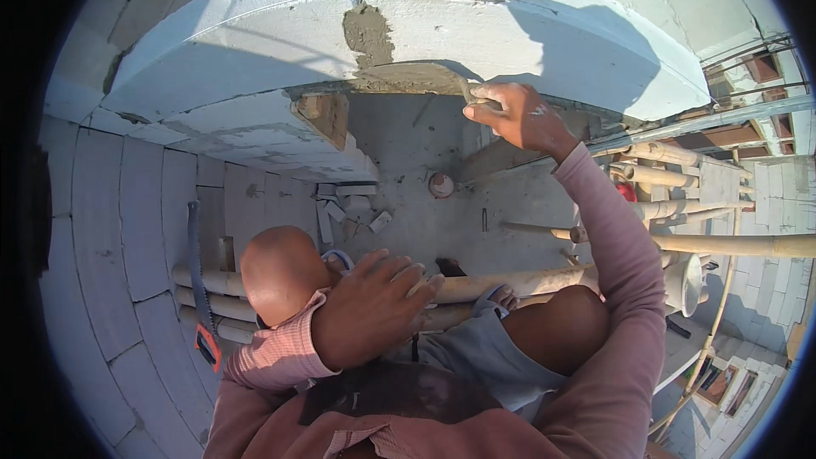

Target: The person aligns concrete blocks on an arch frame using a hammer, applies mortar using a trowel, places another block onto the mortar, and smooths additional mortar along the structure with the trowel.

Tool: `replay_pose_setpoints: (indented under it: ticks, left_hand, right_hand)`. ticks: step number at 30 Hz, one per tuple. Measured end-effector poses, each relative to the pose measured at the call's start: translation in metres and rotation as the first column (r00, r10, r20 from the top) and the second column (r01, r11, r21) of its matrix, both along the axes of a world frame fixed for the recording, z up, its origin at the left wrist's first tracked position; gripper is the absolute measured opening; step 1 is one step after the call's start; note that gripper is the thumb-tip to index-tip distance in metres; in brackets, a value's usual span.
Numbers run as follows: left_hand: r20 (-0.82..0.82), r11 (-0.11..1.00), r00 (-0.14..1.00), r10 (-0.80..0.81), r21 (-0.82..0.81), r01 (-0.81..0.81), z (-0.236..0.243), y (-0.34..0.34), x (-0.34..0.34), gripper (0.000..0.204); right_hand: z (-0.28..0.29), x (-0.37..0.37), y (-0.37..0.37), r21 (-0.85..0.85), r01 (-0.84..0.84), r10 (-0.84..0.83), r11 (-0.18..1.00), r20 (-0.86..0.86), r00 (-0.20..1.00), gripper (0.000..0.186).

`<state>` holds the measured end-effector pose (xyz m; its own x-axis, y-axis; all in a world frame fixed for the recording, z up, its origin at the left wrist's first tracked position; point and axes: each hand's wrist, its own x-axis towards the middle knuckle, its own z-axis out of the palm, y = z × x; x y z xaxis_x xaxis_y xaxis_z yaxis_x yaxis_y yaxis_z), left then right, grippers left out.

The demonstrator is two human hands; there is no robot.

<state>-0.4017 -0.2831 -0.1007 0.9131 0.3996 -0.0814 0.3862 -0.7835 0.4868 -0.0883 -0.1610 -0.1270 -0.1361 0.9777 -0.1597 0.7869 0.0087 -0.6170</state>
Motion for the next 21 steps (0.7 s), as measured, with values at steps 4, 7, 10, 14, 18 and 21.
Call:
replay_pose_setpoints:
  ticks: [4, 7, 10, 14, 18, 21]
  left_hand:
    - [-0.027, 1.000, 1.000, -0.016, 0.005, 0.016, 0.003, 0.003, 0.001, 0.052]
    - [-0.031, 1.000, 0.999, -0.023, -0.006, 0.023, 0.004, 0.004, 0.000, 0.053]
    - [-0.045, 0.999, 0.998, -0.037, 0.000, 0.037, 0.003, 0.004, 0.002, 0.054]
    - [-0.063, 0.998, 0.996, -0.058, -0.003, 0.058, 0.004, 0.006, 0.009, 0.054]
    - [-0.072, 0.999, 0.997, -0.029, 0.018, 0.030, 0.007, 0.007, 0.007, 0.054]
    - [-0.091, 0.998, 0.995, -0.046, 0.027, 0.048, 0.009, 0.008, 0.007, 0.053]
  right_hand:
    - [0.026, 0.022, -0.021, -0.092, 0.108, -0.116, 0.990, -0.080, 0.990, 0.059]
    - [0.027, 0.036, -0.045, -0.078, 0.145, -0.153, 0.986, -0.108, 0.982, 0.055]
    - [0.026, 0.030, -0.055, -0.161, 0.109, -0.112, 0.981, -0.015, 0.994, 0.056]
    - [-0.054, 0.023, -0.048, 0.053, 0.030, -0.032, 0.998, 0.031, 0.999, 0.058]
    - [-0.049, 0.030, -0.043, 0.014, 0.099, -0.099, 0.995, -0.002, 0.995, 0.062]
    - [-0.032, 0.064, -0.043, 0.039, 0.112, -0.113, 0.993, 0.028, 0.993, 0.062]
